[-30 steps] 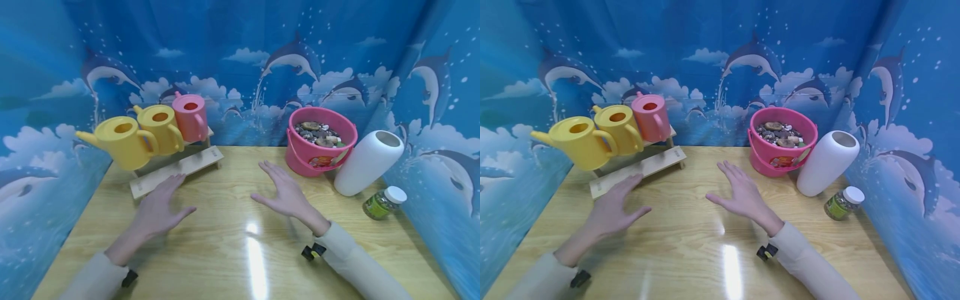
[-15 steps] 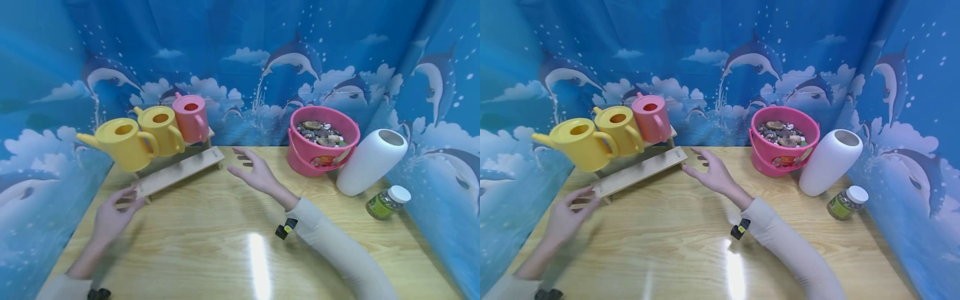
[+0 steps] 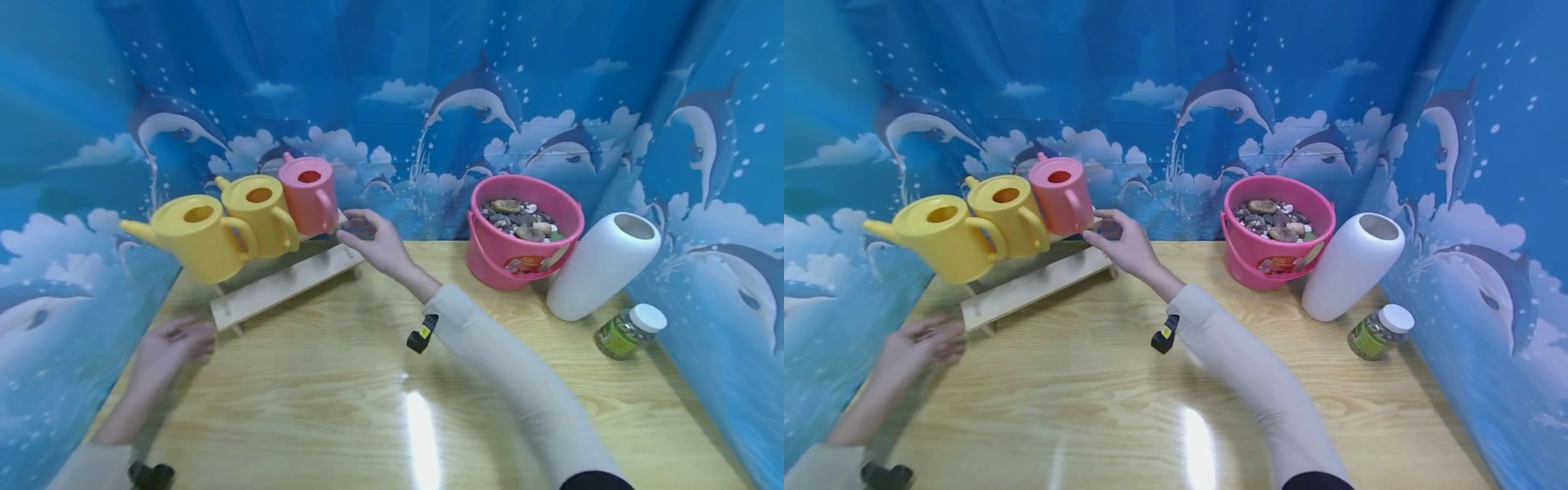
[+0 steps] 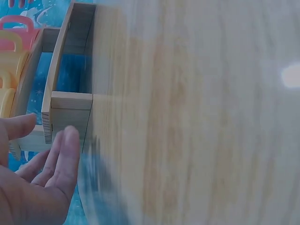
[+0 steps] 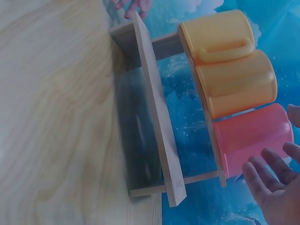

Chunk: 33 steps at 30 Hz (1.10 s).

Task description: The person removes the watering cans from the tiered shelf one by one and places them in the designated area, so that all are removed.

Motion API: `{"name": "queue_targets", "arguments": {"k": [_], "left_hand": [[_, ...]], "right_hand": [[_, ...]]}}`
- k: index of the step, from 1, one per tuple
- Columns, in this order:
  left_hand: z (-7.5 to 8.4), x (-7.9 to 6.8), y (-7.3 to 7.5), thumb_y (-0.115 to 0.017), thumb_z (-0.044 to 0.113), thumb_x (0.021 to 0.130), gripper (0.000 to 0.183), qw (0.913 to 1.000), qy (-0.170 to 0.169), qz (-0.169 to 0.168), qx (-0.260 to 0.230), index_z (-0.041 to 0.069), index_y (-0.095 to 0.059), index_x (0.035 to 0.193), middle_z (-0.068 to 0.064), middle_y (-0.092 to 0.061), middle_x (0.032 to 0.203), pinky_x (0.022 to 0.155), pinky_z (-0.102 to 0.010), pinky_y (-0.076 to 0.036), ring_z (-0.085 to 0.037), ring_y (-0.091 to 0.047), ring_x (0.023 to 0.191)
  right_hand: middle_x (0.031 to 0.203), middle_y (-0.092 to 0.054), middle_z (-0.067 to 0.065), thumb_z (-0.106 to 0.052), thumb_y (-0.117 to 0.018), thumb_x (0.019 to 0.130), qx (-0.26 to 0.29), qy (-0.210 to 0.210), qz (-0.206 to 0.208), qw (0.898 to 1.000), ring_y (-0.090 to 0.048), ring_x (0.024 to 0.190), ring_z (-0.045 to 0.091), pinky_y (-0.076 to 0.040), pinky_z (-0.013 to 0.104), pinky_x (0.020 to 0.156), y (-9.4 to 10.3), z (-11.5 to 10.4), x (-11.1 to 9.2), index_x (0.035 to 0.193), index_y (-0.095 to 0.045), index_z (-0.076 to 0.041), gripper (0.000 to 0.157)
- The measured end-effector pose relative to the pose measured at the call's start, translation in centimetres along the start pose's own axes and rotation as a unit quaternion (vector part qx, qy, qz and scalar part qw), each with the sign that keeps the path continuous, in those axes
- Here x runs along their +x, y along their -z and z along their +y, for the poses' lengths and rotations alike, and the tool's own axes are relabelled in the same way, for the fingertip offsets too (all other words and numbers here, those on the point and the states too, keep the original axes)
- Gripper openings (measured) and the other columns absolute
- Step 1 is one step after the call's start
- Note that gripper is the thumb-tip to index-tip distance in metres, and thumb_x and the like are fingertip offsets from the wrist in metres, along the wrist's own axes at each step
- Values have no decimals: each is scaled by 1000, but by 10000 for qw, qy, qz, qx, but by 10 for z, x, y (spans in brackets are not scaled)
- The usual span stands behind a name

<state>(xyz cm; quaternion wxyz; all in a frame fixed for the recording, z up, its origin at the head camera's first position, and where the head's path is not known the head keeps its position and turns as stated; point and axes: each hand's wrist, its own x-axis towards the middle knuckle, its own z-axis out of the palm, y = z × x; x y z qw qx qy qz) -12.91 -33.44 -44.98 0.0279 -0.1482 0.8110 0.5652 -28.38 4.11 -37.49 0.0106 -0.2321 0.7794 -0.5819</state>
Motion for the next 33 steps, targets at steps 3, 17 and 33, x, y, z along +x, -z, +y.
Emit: {"name": "queue_targets", "arguments": {"k": [3,17,33], "left_hand": [[1,3,-2,-71,30,103,77,9998,150,-54,-96,-13,-35,156,20,-76,75,65,-26,-71,-4,-76,68],[-5,13,-4,-77,22,99,20,9952,368,-295,-859,25,-70,117,16,-79,83,71,-28,-72,-7,-77,71],[-3,17,-1,-68,15,104,70,9960,257,-560,-649,-15,-32,155,20,-77,83,73,-27,-72,-7,-77,72]], "right_hand": [[136,-70,16,-28,-72,102,42,-80,93,9999,-69,123,31,-65,42,105,-6,-1,14,147,-59,-8,50],[135,-70,16,-18,-69,104,325,-374,143,9987,-73,117,31,-70,34,93,-23,-6,44,143,-61,-7,41],[120,-74,16,-14,-74,100,181,-48,565,9982,-73,111,29,-67,34,99,-6,0,28,128,-71,-5,29]]}}
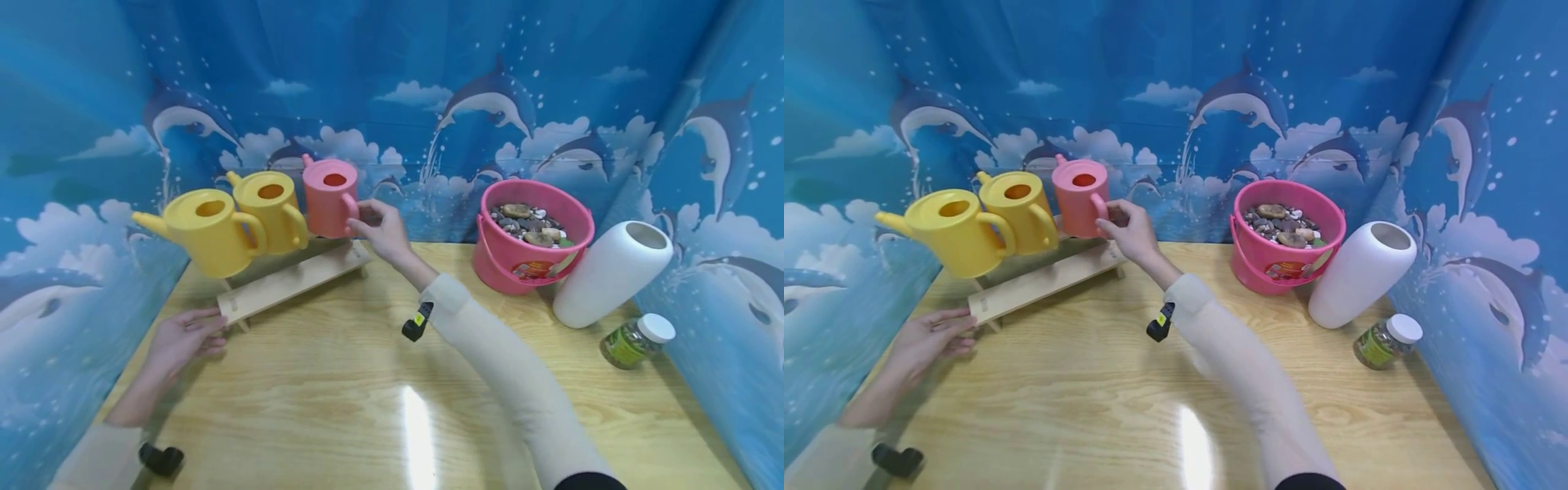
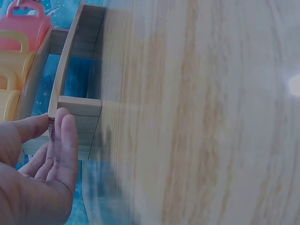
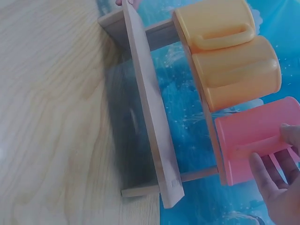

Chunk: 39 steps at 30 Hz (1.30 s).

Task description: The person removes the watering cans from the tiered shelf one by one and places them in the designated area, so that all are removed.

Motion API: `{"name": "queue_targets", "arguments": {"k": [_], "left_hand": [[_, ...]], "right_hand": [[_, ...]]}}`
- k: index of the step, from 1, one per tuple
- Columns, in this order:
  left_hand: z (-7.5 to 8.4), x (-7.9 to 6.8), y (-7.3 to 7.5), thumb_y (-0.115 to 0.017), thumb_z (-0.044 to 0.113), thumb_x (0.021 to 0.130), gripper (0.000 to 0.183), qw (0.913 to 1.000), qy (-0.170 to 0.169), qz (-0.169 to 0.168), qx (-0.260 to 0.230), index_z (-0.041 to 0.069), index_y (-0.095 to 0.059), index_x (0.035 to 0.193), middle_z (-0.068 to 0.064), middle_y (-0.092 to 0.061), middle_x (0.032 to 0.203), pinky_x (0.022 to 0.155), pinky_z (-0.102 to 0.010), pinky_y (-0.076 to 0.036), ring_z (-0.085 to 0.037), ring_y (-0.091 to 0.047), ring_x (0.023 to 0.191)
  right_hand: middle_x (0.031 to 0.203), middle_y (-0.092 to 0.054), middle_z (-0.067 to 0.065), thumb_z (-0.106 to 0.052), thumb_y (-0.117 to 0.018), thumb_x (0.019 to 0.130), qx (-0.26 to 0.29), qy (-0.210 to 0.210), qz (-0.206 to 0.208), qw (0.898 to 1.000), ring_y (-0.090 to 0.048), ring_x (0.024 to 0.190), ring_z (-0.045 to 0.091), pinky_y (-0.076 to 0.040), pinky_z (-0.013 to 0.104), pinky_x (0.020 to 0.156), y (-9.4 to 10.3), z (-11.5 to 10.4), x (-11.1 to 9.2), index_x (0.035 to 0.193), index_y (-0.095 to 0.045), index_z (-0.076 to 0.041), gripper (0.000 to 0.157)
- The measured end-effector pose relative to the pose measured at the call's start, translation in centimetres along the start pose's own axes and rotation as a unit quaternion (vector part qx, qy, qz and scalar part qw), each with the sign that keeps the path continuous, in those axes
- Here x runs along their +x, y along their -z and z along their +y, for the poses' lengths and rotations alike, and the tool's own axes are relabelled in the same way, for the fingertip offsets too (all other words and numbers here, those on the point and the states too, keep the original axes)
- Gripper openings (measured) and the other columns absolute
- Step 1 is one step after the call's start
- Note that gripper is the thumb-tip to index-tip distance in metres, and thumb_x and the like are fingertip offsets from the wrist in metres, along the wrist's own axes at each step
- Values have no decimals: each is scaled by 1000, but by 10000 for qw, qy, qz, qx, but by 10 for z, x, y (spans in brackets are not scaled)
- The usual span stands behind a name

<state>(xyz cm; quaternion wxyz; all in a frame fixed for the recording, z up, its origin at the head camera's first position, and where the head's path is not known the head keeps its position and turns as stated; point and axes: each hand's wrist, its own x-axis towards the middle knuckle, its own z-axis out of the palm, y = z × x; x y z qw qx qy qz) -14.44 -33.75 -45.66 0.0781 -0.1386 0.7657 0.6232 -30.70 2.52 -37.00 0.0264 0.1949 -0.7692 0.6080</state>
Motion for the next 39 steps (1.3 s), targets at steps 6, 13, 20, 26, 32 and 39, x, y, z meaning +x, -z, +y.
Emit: {"name": "queue_targets", "arguments": {"k": [6,13,20,26,32,39], "left_hand": [[1,-1,1,-68,16,104,70,10000,10,-35,-77,-16,-32,155,19,-77,83,73,-27,-72,-7,-77,71],[4,-2,0,-67,16,105,69,9999,100,20,-6,-14,-31,156,17,-77,83,73,-24,-71,-4,-76,71],[5,-3,-2,-66,15,105,68,9999,162,28,-14,-14,-31,157,16,-77,83,75,-23,-71,-3,-76,73],[4,-3,-2,-68,16,104,68,9999,145,55,-69,-14,-34,155,15,-77,83,76,-23,-71,-4,-76,74],[5,-4,-3,-68,15,104,68,9999,159,44,-18,-14,-34,155,14,-77,81,76,-23,-71,-4,-76,74],[7,-4,-3,-67,14,104,66,9998,185,61,-13,-14,-35,155,15,-77,81,76,-24,-71,-4,-76,73]], "right_hand": [[120,-74,17,-14,-76,99,29,-22,309,9995,-72,107,26,-68,28,92,17,-5,-20,128,-71,-6,31],[114,-75,22,-11,-77,97,58,-33,777,9970,-71,101,22,-64,16,80,41,-4,-45,124,-73,-1,29],[110,-73,25,-8,-78,96,46,-16,1025,9947,-67,90,6,-62,12,71,66,8,-74,121,-73,3,28],[113,-73,27,-9,-79,95,-119,-229,1232,9920,-66,91,3,-62,11,74,82,21,-98,122,-73,2,30],[115,-73,25,-7,-80,94,-106,-669,1433,9874,-66,90,1,-62,10,74,94,38,-117,123,-73,3,32],[114,-72,27,-3,-78,94,-65,-1065,1684,9799,-65,86,-3,-64,9,74,105,61,-127,121,-70,8,31]]}}
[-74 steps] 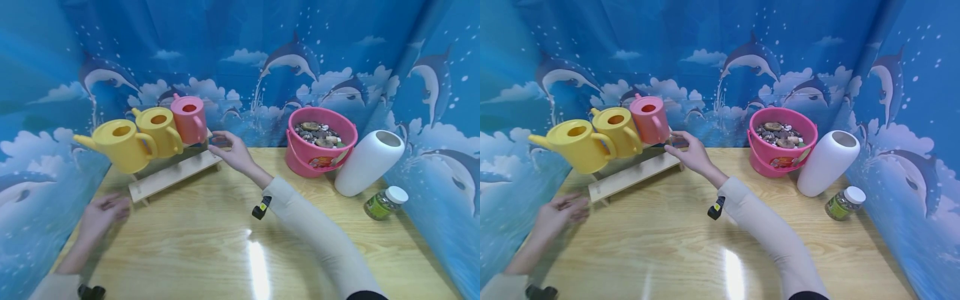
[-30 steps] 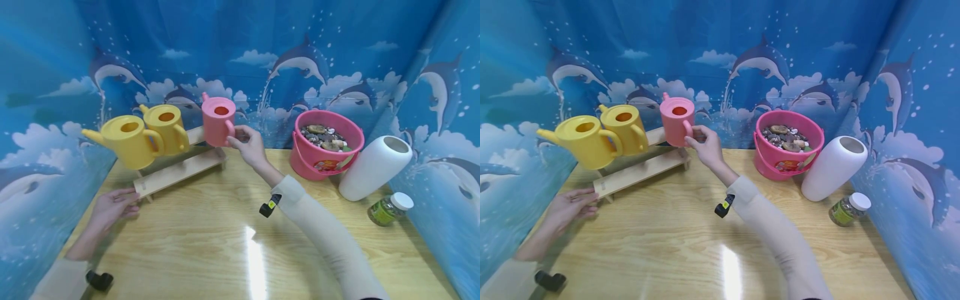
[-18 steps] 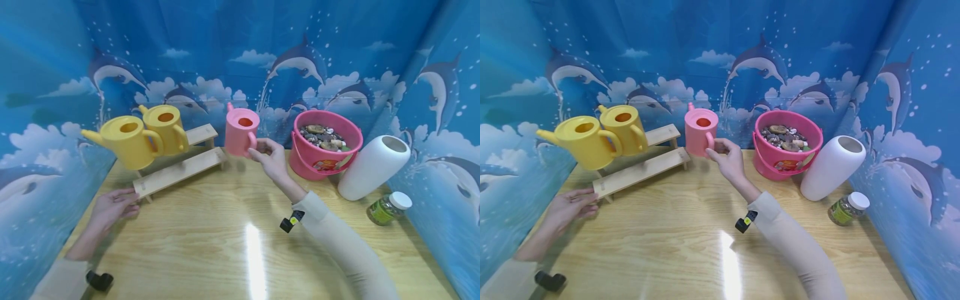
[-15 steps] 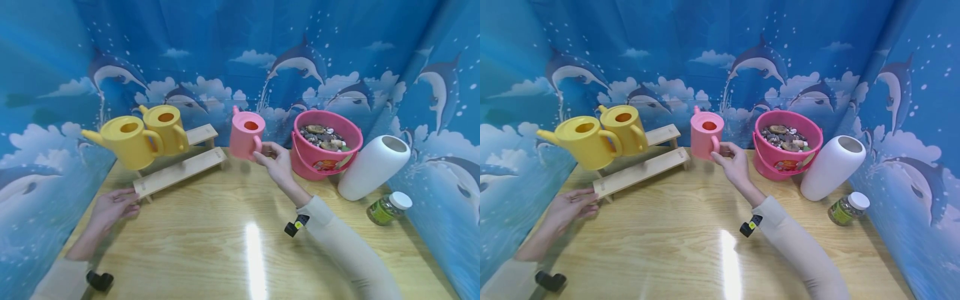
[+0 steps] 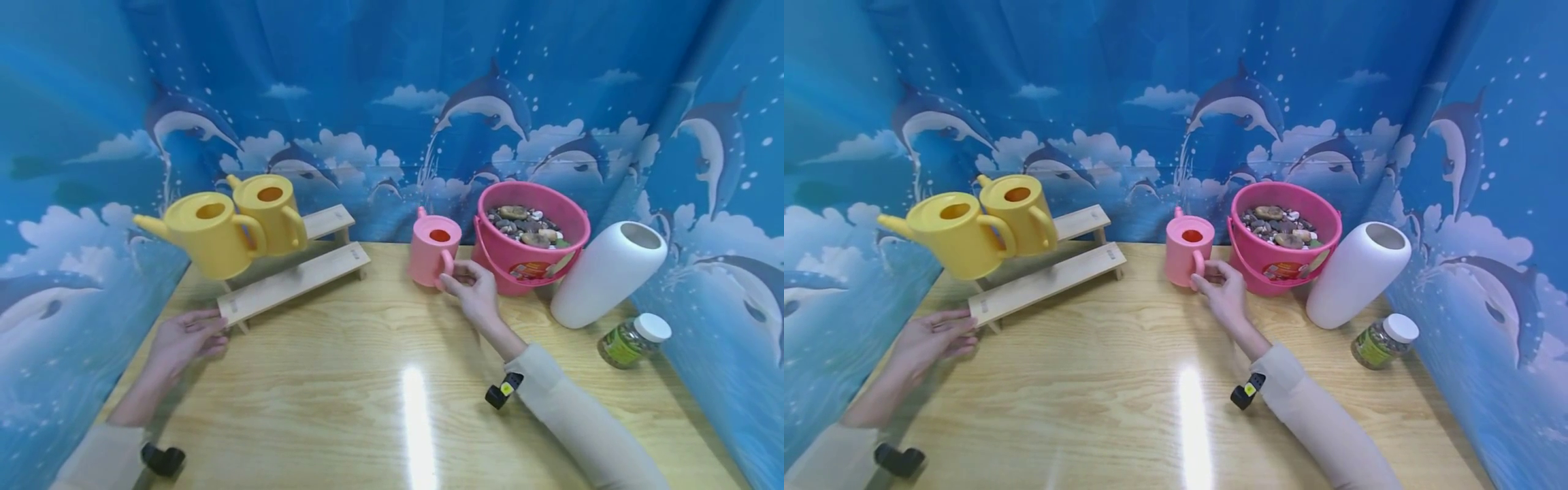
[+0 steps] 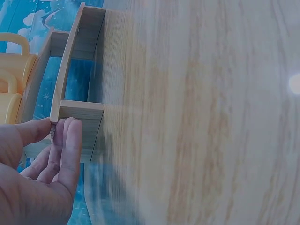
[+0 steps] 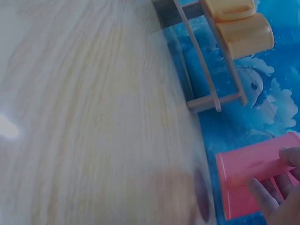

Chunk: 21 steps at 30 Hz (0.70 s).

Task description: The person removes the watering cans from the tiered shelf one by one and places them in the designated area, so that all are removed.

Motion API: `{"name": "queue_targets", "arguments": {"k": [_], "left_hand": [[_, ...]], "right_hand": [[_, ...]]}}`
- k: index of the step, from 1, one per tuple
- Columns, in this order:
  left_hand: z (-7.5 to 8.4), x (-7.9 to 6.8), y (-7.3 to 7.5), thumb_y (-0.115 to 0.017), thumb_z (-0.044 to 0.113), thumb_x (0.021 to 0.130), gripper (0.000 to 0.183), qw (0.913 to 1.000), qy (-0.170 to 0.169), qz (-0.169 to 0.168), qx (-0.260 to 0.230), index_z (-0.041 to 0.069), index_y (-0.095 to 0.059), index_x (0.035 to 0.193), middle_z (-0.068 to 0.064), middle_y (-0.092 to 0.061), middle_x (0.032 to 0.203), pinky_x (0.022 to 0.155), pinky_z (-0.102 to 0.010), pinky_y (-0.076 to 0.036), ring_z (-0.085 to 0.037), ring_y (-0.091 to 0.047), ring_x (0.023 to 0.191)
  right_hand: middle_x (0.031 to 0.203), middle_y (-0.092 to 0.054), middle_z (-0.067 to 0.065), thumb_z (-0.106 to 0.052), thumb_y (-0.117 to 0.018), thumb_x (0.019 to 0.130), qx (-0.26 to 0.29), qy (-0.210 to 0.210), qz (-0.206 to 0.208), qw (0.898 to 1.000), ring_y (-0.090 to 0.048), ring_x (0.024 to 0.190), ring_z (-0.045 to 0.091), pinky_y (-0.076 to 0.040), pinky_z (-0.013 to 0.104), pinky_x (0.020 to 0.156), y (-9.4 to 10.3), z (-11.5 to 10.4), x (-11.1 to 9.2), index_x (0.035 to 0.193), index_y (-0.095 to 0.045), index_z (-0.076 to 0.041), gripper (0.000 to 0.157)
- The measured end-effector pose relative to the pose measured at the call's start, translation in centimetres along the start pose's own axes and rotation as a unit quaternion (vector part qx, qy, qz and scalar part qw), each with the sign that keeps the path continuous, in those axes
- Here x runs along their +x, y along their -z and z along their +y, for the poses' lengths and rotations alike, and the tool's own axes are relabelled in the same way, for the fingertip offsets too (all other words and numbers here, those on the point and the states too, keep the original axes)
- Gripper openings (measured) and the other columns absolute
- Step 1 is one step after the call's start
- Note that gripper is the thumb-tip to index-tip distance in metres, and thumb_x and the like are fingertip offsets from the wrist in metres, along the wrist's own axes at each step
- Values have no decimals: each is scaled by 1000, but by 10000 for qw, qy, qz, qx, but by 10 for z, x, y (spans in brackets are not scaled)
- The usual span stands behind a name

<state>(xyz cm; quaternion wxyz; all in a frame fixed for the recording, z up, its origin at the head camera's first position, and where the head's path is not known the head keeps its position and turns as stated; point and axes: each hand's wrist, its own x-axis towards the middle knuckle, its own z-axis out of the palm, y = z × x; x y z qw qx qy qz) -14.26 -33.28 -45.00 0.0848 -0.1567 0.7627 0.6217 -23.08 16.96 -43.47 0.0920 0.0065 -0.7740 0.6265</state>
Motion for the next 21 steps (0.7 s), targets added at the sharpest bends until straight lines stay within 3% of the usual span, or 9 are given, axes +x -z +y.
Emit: {"name": "queue_targets", "arguments": {"k": [8,21], "left_hand": [[0,-1,0,-69,15,104,66,10000,-49,3,23,-14,-36,154,15,-77,82,76,-24,-71,-4,-76,74],[-1,-1,1,-70,15,103,67,10000,21,-24,-80,-13,-38,154,14,-78,84,77,-24,-71,-5,-76,75]], "right_hand": [[110,-74,24,-4,-81,91,-116,-140,277,9995,-64,80,-3,-61,8,67,5,20,4,117,-72,8,30],[101,-75,14,-12,-85,91,-554,-186,59,9983,-64,80,2,-57,10,63,4,32,10,116,-75,0,29]]}}
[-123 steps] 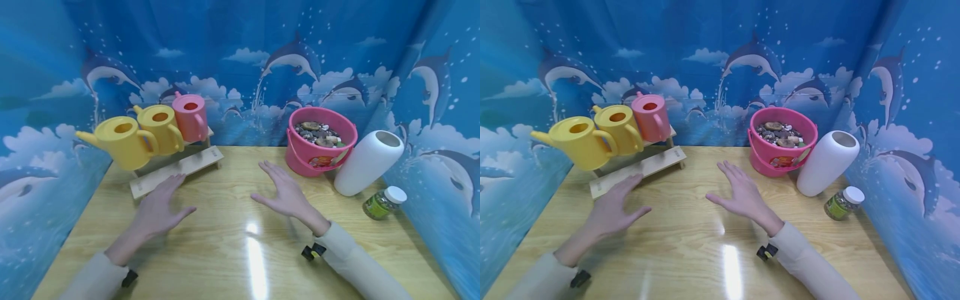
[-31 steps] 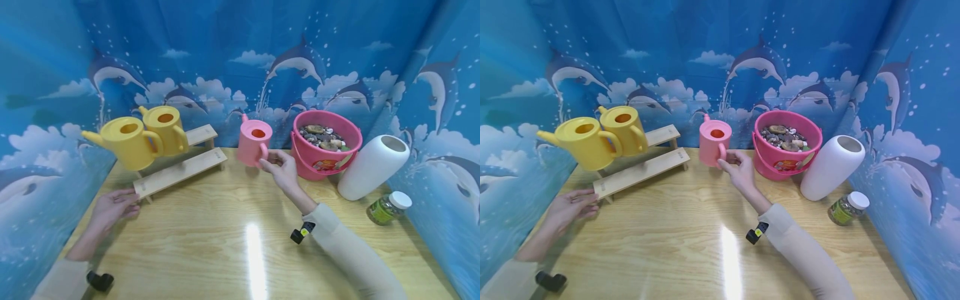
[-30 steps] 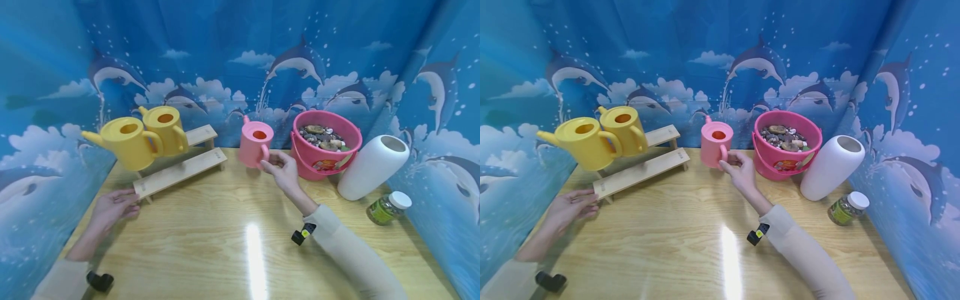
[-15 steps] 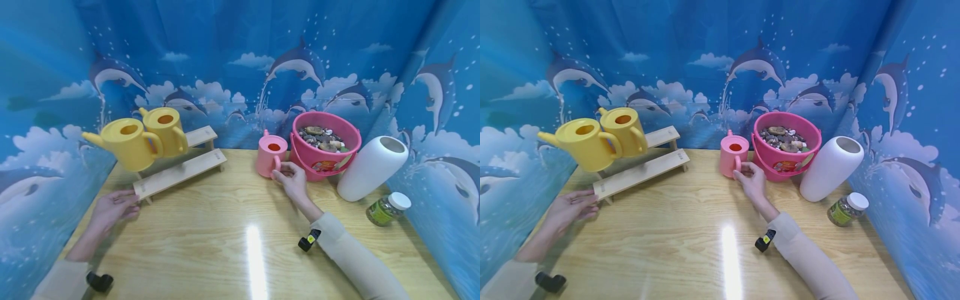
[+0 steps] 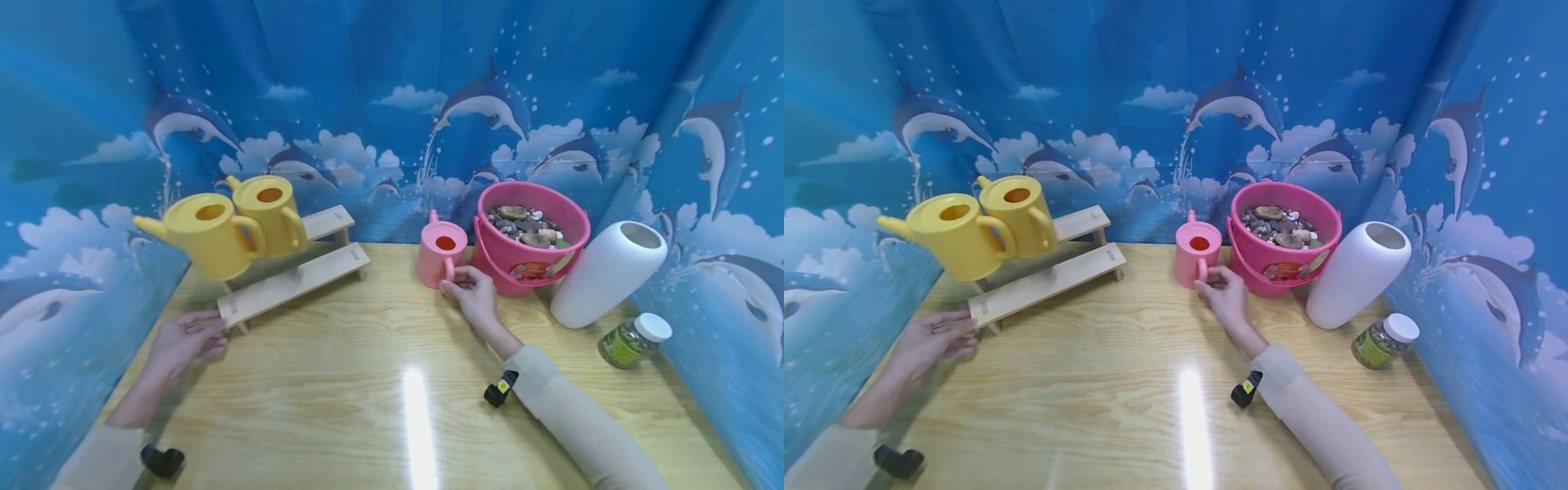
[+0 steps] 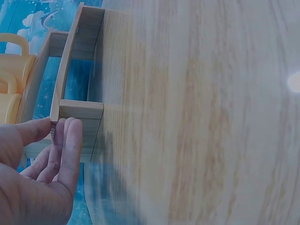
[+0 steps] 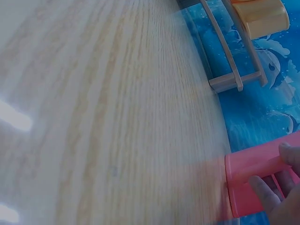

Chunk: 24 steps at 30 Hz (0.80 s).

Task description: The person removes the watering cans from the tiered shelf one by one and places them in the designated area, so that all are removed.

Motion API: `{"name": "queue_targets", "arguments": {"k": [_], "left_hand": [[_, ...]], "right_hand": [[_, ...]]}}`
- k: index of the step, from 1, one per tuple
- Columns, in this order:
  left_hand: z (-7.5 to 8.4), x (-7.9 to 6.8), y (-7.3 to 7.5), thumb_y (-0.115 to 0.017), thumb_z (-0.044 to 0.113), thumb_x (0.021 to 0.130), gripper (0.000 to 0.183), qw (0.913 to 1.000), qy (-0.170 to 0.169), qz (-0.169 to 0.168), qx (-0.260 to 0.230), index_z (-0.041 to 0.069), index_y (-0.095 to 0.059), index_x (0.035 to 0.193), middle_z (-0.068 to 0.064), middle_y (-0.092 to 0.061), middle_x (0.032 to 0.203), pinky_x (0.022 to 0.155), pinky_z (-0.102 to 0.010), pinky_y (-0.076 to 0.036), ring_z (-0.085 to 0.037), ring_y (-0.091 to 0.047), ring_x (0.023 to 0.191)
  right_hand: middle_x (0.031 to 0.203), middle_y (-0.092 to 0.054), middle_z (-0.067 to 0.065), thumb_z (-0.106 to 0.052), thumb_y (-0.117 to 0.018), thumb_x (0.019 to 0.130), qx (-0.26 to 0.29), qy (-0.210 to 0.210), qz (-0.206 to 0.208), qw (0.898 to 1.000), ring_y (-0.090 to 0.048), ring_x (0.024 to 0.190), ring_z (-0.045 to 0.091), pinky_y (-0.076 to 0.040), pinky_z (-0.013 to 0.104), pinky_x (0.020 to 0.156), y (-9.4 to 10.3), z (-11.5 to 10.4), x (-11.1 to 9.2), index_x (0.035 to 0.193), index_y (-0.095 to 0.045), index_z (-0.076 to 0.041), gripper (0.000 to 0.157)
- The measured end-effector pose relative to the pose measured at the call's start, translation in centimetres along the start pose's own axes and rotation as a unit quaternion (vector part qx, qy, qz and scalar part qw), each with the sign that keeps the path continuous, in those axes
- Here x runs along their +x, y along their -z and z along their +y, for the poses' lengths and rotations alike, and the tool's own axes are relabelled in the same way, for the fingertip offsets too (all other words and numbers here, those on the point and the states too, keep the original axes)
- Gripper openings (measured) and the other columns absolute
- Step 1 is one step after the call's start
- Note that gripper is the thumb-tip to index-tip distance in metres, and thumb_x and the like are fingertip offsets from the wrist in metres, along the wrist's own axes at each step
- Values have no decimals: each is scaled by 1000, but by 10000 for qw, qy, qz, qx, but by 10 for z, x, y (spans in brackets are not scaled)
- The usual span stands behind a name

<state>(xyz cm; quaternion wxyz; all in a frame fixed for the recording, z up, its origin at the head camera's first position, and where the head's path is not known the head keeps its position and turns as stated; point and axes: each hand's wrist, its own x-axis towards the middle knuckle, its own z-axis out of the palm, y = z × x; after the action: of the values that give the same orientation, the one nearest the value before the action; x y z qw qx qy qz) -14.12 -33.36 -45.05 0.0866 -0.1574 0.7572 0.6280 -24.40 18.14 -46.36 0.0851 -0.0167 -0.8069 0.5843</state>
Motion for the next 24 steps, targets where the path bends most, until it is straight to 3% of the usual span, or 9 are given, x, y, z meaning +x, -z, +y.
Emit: {"name": "queue_targets", "arguments": {"k": [6,12,17,24], "left_hand": [[0,1,0,-72,18,102,64,10000,-13,19,86,-10,-43,152,15,-78,84,78,-24,-71,-4,-76,76],[0,1,2,-72,16,102,58,9999,19,-46,-148,-7,-47,149,12,-78,83,77,-24,-71,-5,-76,75],[1,1,3,-70,14,103,54,9999,-5,-58,-156,-5,-48,149,14,-78,83,77,-24,-71,-4,-76,74],[1,2,2,-69,12,103,59,9999,43,-88,-80,-9,-43,151,13,-78,83,77,-25,-71,-4,-76,74]], "right_hand": [[106,-75,18,-12,-84,91,95,151,74,9998,-66,83,1,-58,8,67,1,-3,-2,117,-74,0,31],[117,-74,23,-12,-82,93,341,620,327,9970,-65,90,-1,-58,7,77,6,-21,-9,120,-72,1,31],[115,-72,29,-7,-79,94,719,936,-29,9930,-67,89,1,-60,9,79,-4,-47,-9,120,-71,5,30],[113,-74,25,-10,-78,96,777,1234,-848,9857,-69,92,5,-62,12,80,-43,-83,-4,124,-72,1,30]]}}
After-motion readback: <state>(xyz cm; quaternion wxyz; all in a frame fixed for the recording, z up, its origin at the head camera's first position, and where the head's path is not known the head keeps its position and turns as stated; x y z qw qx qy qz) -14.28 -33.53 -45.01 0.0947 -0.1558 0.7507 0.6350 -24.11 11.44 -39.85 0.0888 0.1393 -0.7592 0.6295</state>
